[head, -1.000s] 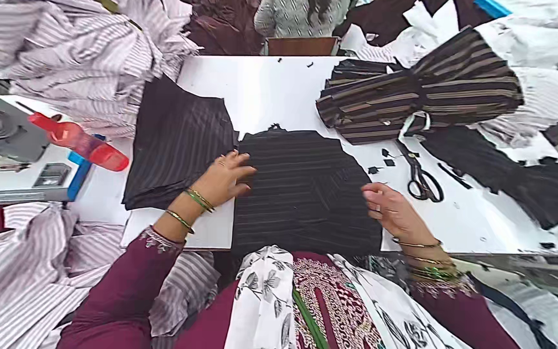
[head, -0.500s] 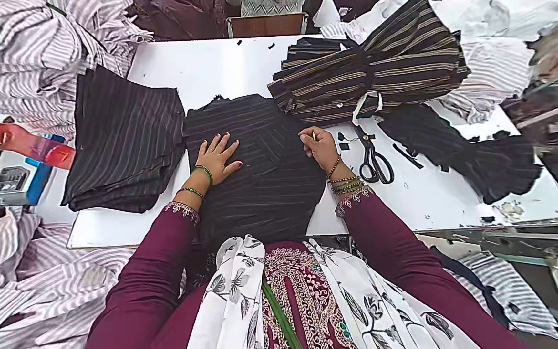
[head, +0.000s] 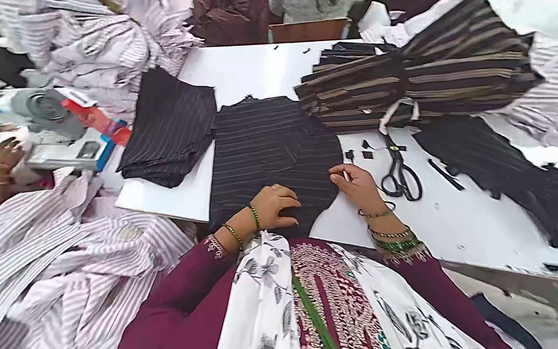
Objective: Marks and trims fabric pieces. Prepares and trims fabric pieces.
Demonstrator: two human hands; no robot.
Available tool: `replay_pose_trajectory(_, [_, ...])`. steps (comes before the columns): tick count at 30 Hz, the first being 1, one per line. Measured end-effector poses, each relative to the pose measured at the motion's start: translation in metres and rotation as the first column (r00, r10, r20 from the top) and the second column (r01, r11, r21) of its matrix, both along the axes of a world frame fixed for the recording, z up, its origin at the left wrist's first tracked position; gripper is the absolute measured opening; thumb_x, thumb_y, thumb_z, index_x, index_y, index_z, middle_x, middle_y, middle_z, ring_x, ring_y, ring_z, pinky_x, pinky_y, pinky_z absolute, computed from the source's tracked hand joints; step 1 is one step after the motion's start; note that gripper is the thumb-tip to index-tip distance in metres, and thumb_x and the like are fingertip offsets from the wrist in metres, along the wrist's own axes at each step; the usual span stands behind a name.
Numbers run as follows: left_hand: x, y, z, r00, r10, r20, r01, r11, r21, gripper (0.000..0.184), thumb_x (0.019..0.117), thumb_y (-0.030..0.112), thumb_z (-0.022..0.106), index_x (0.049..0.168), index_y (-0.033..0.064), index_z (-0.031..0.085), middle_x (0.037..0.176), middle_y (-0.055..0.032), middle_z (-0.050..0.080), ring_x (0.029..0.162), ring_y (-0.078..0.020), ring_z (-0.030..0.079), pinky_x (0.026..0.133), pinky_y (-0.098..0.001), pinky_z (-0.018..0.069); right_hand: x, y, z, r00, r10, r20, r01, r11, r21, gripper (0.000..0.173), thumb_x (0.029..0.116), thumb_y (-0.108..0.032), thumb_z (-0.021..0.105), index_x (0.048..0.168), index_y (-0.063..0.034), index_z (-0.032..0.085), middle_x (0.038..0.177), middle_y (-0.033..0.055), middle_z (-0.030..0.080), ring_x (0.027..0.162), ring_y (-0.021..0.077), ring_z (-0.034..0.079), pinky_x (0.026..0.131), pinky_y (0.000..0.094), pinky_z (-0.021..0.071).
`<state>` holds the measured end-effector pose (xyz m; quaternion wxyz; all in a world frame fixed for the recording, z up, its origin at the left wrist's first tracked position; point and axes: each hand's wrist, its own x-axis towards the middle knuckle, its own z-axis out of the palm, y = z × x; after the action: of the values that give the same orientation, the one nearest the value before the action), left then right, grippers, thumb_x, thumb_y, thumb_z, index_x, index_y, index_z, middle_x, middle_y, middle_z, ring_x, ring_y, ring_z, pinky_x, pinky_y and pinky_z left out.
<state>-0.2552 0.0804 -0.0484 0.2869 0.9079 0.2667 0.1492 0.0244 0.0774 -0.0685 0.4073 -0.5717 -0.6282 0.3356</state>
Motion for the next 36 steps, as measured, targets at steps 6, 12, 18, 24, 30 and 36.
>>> replay_pose_trajectory(6, [-0.089,0.064,0.046,0.736,0.664,0.131,-0.677,0.724,0.133,0.023,0.1015,0.009,0.057,0.111,-0.0043,0.073,0.115,-0.0218,0.072,0.114,-0.0351,0.067,0.105,-0.0511,0.0486,0.003,-0.001,-0.002,0.999,0.044,-0.012,-0.043,0.999,0.031,0.023,0.0953,-0.015,0.061,0.105,0.0038,0.069,0.093,0.0065,0.066,0.074,0.0005,0.055,0.068,0.0193,0.046])
replay_pose_trajectory(12, [-0.241,0.114,0.046,0.116,0.916,-0.384,-0.975,0.179,0.133,0.057,0.1027,0.038,0.061,0.142,-0.0037,0.055,0.146,-0.0374,0.047,0.138,-0.0567,0.042,0.109,-0.0746,0.0326,0.002,0.0,0.001,0.993,0.028,-0.112,-0.032,0.999,-0.03,0.017,0.0934,-0.013,0.063,0.102,0.0002,0.068,0.082,-0.0038,0.061,0.062,-0.0061,0.048,0.058,0.0121,0.0406])
replay_pose_trajectory(18, [-0.218,0.097,0.064,0.183,0.773,-0.607,-0.941,0.317,0.12,0.056,0.1066,0.049,0.047,0.125,0.0016,0.069,0.132,-0.0289,0.062,0.129,-0.0465,0.055,0.106,-0.0696,0.0369,0.0,0.002,-0.001,0.99,0.003,-0.139,-0.01,0.999,-0.047,0.015,0.0912,-0.016,0.062,0.098,-0.0041,0.069,0.079,-0.0078,0.06,0.058,-0.0077,0.046,0.054,0.0102,0.0383])
replay_pose_trajectory(24, [-0.261,0.167,0.059,0.069,0.961,-0.266,-0.978,0.117,0.17,0.042,0.1061,0.024,0.055,0.139,-0.0024,0.057,0.136,-0.0301,0.059,0.132,-0.0473,0.053,0.112,-0.0646,0.0365,-0.002,0.004,-0.003,0.991,-0.024,-0.133,0.023,1.0,-0.008,0.016,0.0883,-0.018,0.063,0.094,-0.0052,0.069,0.079,-0.0094,0.062,0.062,-0.0104,0.049,0.056,0.0077,0.0395])
replay_pose_trajectory(30, [-0.251,0.219,0.071,-0.026,0.958,-0.286,-0.977,0.036,0.21,0.051,0.0971,0.023,0.069,0.14,-0.0014,0.056,0.138,-0.0332,0.056,0.13,-0.0505,0.054,0.104,-0.0682,0.0418,-0.003,0.003,-0.006,0.995,-0.05,-0.091,0.052,0.998,0.02,0.019,0.0872,-0.02,0.063,0.092,-0.0035,0.07,0.083,-0.0061,0.066,0.069,-0.0107,0.054,0.062,0.0072,0.0432])
replay_pose_trajectory(36, [-0.257,0.238,0.074,-0.059,0.939,-0.338,-0.977,0.016,0.214,0.041,0.0963,0.02,0.07,0.129,-0.003,0.063,0.134,-0.0341,0.058,0.128,-0.0502,0.055,0.104,-0.0665,0.0427,-0.002,0.003,-0.008,0.987,-0.046,-0.154,0.05,0.999,0.019,0.018,0.0873,-0.019,0.063,0.092,-0.0039,0.07,0.083,-0.008,0.066,0.067,-0.012,0.054,0.061,0.0064,0.0438])
